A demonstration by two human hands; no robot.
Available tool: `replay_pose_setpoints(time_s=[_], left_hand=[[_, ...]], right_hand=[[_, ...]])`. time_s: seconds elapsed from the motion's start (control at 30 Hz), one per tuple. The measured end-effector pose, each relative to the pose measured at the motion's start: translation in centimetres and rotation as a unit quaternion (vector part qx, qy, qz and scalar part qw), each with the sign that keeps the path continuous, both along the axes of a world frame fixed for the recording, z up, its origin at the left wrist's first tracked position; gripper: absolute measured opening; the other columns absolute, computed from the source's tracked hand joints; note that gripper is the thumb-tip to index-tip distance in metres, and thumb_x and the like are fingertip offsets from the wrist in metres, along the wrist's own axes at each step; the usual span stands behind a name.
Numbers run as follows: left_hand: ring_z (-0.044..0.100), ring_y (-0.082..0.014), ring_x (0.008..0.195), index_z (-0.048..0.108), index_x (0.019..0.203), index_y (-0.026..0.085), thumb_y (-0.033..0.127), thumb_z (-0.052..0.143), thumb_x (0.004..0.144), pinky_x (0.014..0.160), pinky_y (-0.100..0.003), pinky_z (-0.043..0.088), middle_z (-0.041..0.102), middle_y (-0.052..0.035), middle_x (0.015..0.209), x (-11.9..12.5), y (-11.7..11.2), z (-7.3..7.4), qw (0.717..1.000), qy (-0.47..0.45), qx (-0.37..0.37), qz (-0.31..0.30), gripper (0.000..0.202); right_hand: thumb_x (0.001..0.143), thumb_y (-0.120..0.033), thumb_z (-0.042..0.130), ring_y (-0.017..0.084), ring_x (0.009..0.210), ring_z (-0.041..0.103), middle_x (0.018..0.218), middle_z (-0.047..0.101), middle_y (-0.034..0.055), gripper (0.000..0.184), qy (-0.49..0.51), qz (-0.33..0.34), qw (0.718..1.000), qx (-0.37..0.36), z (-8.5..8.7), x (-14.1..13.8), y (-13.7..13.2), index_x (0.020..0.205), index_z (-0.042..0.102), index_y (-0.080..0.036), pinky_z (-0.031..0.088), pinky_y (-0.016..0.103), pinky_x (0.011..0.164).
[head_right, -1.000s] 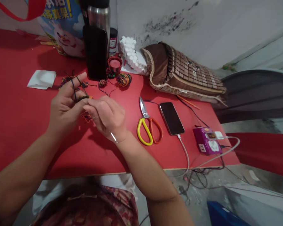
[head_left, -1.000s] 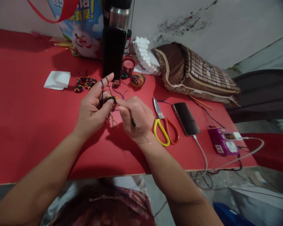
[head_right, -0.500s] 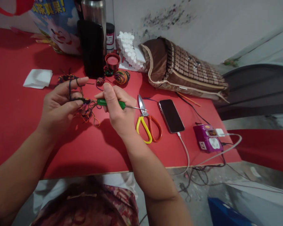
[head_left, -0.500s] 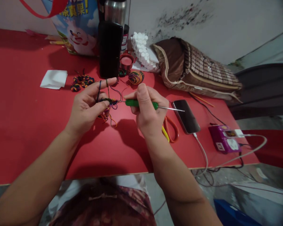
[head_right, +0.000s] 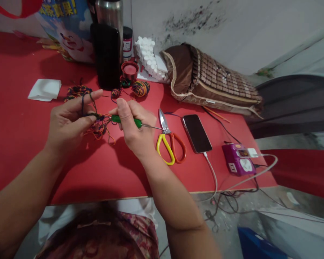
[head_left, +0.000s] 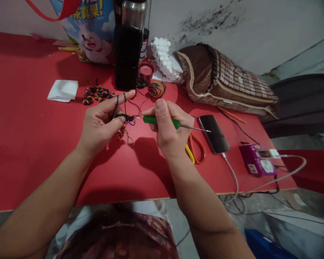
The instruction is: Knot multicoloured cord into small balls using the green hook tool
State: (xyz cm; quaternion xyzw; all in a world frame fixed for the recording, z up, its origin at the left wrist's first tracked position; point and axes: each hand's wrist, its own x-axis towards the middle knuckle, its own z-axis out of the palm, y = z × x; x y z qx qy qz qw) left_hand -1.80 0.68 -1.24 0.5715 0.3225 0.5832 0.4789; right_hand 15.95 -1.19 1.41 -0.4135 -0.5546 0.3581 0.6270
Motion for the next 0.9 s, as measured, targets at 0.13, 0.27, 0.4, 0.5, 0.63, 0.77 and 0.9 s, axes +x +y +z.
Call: replay_pose_setpoints(time_s=[0.13,0.27,0.4,0.5,0.63,0.77,0.9], left_hand=[[0.044,-0.0091,0.055,0.088,0.124,0.030,0.009,0.075,0.084,0.047,-0.022,0.043,0.052,0.0028,0.068,0.0,-0.1,0.5,1.000,0.018,-0.001,0.019,0.047],[0.048,-0.0104,0.057,0.088,0.128,0.032,0.007,0.073,0.083,0.048,-0.020,0.046,0.053,0.0006,0.071,-0.1,-0.2,0.5,1.000,0.009,-0.006,0.009,0.053],[0.055,-0.0143,0.058,0.089,0.126,0.033,0.014,0.079,0.085,0.051,-0.025,0.055,0.056,-0.0011,0.072,-0.2,-0.4,0.4,0.998,-0.033,-0.031,-0.037,0.046],[0.060,-0.0163,0.061,0.088,0.129,0.031,0.014,0.082,0.084,0.054,-0.028,0.059,0.060,-0.0016,0.074,0.0,-0.5,0.7,0.994,-0.058,-0.079,-0.054,0.049],[0.063,-0.0159,0.057,0.088,0.124,0.027,0.017,0.088,0.079,0.051,-0.028,0.057,0.061,0.0004,0.071,0.8,-0.9,1.5,0.983,-0.098,-0.132,-0.081,0.046],[0.064,-0.0132,0.055,0.087,0.122,0.028,0.016,0.088,0.079,0.046,-0.024,0.047,0.062,0.0019,0.071,1.3,-1.3,1.8,0.977,-0.125,-0.149,-0.083,0.045],[0.065,-0.0143,0.065,0.084,0.128,0.029,0.015,0.087,0.086,0.058,-0.027,0.055,0.064,0.0011,0.077,1.3,-1.3,1.2,0.987,-0.106,-0.114,-0.025,0.044]], right_hand=[[0.106,-0.048,0.068,0.012,0.055,0.056,0.060,0.056,-0.0028,0.040,-0.019,-0.012,1.000,-0.001,0.2,-0.1,-0.1,0.074,0.082,-0.028,0.052,0.031,0.059],[0.104,-0.054,0.069,0.010,0.049,0.050,0.057,0.053,-0.0036,0.044,0.030,-0.004,0.999,-0.026,0.1,-0.1,0.4,0.070,0.079,-0.028,0.045,0.028,0.051],[0.099,-0.062,0.074,0.008,0.044,0.043,0.055,0.053,-0.0042,0.046,0.096,0.040,0.992,-0.070,-0.3,0.2,1.3,0.069,0.077,-0.026,0.031,0.025,0.042],[0.095,-0.069,0.074,0.007,0.041,0.039,0.050,0.046,-0.0061,0.051,0.127,0.078,0.982,-0.120,-0.5,0.1,1.8,0.069,0.074,-0.025,0.025,0.023,0.039],[0.093,-0.072,0.074,0.006,0.037,0.030,0.045,0.038,-0.0092,0.052,0.175,0.119,0.966,-0.150,-0.4,-0.5,1.7,0.069,0.073,-0.025,0.022,0.021,0.036],[0.093,-0.076,0.071,0.006,0.036,0.025,0.046,0.039,-0.0105,0.054,0.216,0.134,0.953,-0.162,-0.5,-1.0,1.7,0.074,0.073,-0.025,0.025,0.021,0.036],[0.094,-0.075,0.072,0.005,0.037,0.022,0.048,0.038,-0.0119,0.054,0.260,0.159,0.930,-0.204,-0.9,-1.0,2.2,0.078,0.072,-0.023,0.023,0.020,0.035]])
